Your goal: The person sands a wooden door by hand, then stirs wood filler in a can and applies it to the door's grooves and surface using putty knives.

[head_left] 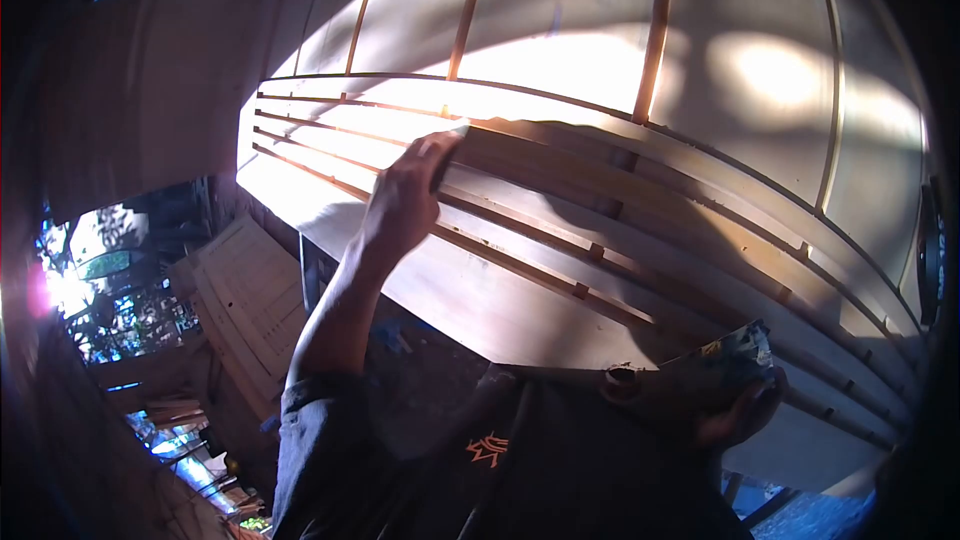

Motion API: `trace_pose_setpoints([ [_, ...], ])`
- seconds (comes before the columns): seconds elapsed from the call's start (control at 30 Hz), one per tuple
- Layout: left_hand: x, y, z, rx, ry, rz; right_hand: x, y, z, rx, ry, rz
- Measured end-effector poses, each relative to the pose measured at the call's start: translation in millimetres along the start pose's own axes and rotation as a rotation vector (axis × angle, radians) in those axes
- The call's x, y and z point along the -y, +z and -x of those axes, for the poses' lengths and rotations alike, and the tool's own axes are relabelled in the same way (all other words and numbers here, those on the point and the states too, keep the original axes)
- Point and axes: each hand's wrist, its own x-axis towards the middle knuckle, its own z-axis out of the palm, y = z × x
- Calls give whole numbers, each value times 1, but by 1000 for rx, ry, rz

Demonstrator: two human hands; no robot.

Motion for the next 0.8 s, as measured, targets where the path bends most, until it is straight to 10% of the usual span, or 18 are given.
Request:
trace_pose_setpoints([
  [0.3,100,-4,-13,-61,-161,91,36,22,-11,-81,89,-27],
  [0.57,-51,8,4,23,22,115,41,22,-16,-11,108,-205],
  [0.8,66,-13,-3,-234,-65,-76,47,23,-18,-25,112,-230],
])
